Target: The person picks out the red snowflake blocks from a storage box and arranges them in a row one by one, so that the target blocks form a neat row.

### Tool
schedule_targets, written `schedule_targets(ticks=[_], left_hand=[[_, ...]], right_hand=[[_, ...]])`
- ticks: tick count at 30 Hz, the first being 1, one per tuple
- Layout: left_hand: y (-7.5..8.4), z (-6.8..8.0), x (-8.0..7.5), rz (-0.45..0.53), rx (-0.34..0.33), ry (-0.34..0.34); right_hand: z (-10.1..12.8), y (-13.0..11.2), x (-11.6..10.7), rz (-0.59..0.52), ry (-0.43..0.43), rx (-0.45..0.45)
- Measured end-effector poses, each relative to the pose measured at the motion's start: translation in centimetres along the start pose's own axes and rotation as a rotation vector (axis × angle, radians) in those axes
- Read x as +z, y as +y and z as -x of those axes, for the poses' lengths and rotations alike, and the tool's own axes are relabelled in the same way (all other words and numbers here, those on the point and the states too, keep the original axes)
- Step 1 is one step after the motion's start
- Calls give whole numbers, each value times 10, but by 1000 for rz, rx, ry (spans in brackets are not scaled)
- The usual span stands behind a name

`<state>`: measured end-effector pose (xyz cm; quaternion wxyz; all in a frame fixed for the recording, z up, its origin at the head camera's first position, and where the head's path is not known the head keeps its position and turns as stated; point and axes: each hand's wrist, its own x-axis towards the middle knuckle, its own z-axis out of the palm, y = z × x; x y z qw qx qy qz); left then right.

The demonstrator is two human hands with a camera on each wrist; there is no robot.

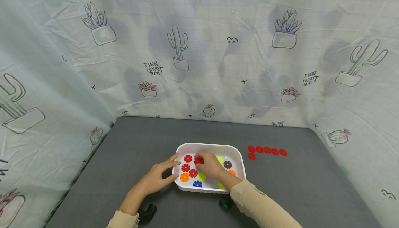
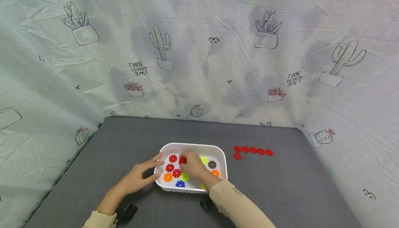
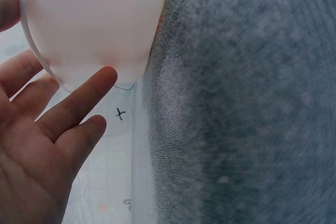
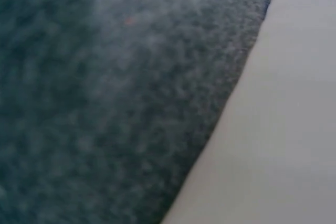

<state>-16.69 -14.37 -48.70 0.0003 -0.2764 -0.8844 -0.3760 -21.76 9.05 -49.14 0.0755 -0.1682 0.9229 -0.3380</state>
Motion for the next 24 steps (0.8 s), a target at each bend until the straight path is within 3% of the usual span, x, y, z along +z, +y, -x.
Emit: schedule_targets(ticks=[24], left_hand=[[1,-1,-5,4,-2,-8]], right_hand=[[4,-9,-18,-159,66,-12]])
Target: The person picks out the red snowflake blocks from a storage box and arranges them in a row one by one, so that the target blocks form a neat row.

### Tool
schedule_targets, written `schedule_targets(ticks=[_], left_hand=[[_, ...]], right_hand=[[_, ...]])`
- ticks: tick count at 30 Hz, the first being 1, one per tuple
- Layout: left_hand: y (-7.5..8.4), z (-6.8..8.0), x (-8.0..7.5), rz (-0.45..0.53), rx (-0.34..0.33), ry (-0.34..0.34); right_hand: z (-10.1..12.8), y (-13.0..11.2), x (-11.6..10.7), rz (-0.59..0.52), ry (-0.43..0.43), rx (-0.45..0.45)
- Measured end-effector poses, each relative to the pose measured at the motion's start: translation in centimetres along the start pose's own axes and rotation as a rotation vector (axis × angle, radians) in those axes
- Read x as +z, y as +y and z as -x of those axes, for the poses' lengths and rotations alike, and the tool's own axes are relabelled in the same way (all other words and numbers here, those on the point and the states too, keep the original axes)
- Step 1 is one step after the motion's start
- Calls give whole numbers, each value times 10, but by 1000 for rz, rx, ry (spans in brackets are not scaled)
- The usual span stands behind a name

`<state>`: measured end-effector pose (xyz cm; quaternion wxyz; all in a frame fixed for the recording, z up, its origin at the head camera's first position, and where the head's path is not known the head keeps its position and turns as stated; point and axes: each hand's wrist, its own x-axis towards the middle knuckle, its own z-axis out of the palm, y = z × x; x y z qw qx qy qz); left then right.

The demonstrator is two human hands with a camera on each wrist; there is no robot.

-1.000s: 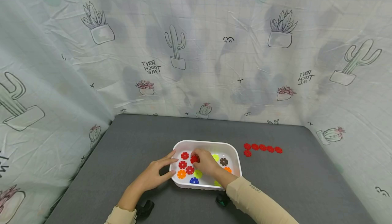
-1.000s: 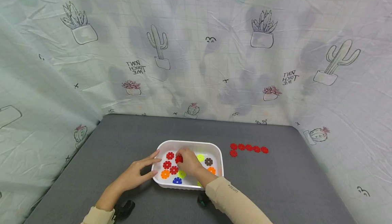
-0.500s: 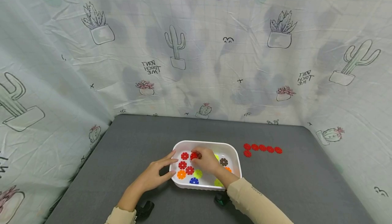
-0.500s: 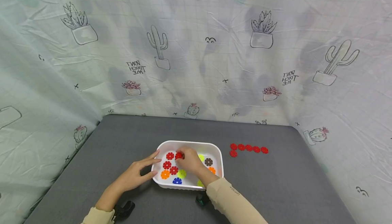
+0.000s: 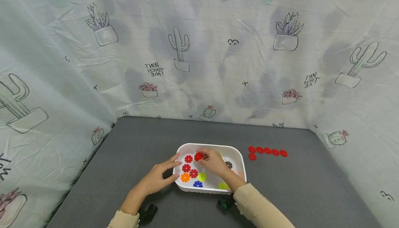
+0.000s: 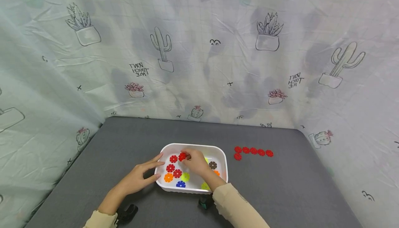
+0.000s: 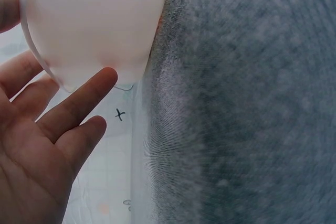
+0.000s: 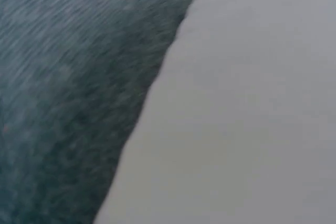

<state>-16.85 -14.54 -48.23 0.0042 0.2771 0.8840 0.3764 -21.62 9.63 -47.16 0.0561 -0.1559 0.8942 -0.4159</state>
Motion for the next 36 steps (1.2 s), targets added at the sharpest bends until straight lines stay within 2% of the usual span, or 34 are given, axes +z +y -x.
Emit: schedule_targets(ticks=[8,14,27,32,36], left_hand=[[0,1,-1,19,-14,-16],[0,2,-2,19,-30,-26],[-4,4,-5,18,-14,-27],[-5,6,-4,13,-3,-21],[-6,7,-4,11,2,-18]], right_hand=[[10,-5,-9,-126,52,7],[22,-6,-19,-154,75,17],[58,2,-50,-298,159,56],[73,10,-66,-295,239,13],[80,22,-76,-326,344,3]])
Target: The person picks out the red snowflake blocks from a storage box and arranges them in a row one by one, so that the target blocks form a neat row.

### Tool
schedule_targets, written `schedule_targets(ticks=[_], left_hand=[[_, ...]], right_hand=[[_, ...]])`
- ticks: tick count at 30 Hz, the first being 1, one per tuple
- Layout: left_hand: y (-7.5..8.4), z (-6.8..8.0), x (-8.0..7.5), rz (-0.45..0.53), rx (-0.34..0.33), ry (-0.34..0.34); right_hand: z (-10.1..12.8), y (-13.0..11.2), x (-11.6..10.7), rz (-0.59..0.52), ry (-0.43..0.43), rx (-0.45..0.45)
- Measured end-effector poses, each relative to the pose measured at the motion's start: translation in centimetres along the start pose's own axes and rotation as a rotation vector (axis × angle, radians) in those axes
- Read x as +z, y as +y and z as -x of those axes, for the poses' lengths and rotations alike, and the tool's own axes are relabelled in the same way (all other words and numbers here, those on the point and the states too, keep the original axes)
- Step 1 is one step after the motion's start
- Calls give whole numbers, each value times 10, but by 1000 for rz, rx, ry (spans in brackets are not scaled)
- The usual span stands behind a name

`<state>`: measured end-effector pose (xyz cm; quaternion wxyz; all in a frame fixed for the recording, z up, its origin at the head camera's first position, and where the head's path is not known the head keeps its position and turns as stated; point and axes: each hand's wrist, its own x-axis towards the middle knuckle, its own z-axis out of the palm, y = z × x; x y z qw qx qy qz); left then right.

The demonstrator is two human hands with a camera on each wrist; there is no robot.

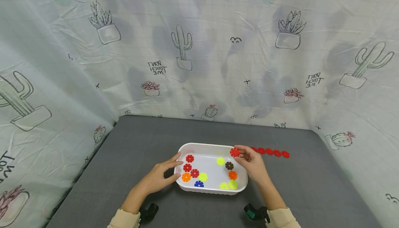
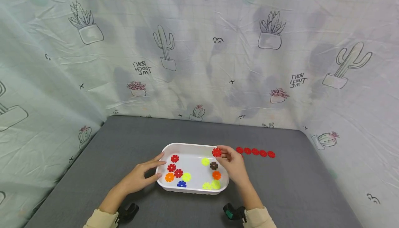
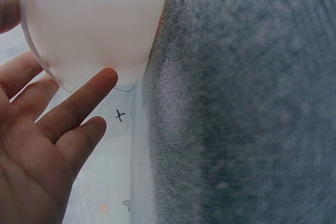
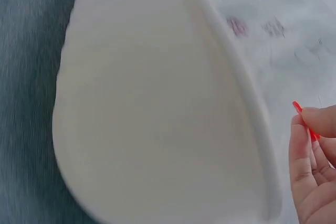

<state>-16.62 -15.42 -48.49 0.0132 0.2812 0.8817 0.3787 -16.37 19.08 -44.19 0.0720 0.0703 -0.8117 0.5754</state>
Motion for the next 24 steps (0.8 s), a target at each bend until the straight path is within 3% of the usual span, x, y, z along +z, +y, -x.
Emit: schedule_targets(ticks=[9,17,24], left_hand=[[-1,-1,-1,15,-9,-10],[1,0,-1,23,-12,-7],[0,-1,-1,22,-6,-6]], right_hand=[[-4,37,-34,-61,212,38],[-5,69,-58,-143,335,160],[-2,85,-63,-169,340,237]])
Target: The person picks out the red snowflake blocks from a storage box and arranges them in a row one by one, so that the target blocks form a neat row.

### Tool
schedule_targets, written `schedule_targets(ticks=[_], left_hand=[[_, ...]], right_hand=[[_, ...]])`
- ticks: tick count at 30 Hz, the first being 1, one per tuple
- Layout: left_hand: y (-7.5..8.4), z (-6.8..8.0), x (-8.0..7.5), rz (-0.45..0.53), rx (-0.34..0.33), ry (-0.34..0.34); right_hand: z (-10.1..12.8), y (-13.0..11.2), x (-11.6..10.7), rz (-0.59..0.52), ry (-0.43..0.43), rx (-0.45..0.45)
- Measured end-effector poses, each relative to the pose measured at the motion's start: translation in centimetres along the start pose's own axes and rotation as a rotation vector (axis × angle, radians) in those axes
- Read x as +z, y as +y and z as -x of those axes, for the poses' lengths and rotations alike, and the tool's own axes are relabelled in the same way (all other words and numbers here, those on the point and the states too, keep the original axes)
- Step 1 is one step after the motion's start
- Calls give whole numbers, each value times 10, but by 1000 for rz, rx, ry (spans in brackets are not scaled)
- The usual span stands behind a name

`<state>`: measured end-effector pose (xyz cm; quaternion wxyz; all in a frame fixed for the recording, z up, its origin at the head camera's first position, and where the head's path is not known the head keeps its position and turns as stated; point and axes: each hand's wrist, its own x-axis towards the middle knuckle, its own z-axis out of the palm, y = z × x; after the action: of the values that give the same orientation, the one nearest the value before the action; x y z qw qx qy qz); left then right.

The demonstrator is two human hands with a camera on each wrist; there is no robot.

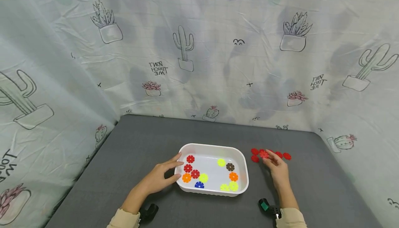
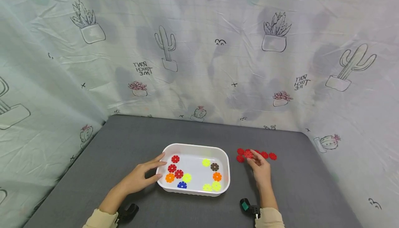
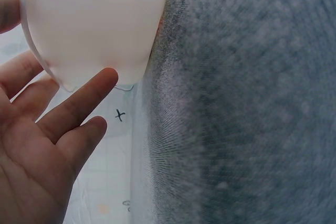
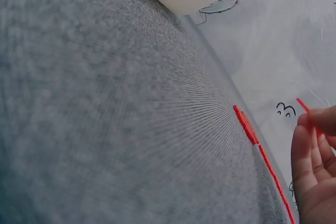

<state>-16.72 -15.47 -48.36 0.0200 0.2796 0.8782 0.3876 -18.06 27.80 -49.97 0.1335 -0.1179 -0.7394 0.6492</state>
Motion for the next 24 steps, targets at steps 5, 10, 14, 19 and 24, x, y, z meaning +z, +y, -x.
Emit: schedule_targets(ticks=[5,10,14,19,24], left_hand=[[0,-1,0,-1,12,2],[1,0,-1,0,14,-6],[2,0,-2,-2,5,-14],[2,1,-1,-8,7,-10],[2,1,0,-9,-2,-10]], right_hand=[[-3,12,-3,91,36,-10],[-6,20,-6,338,79,-38],[-7,21,-5,499,96,-103],[-5,22,-4,583,123,-181],[-4,24,-2,620,140,-230]])
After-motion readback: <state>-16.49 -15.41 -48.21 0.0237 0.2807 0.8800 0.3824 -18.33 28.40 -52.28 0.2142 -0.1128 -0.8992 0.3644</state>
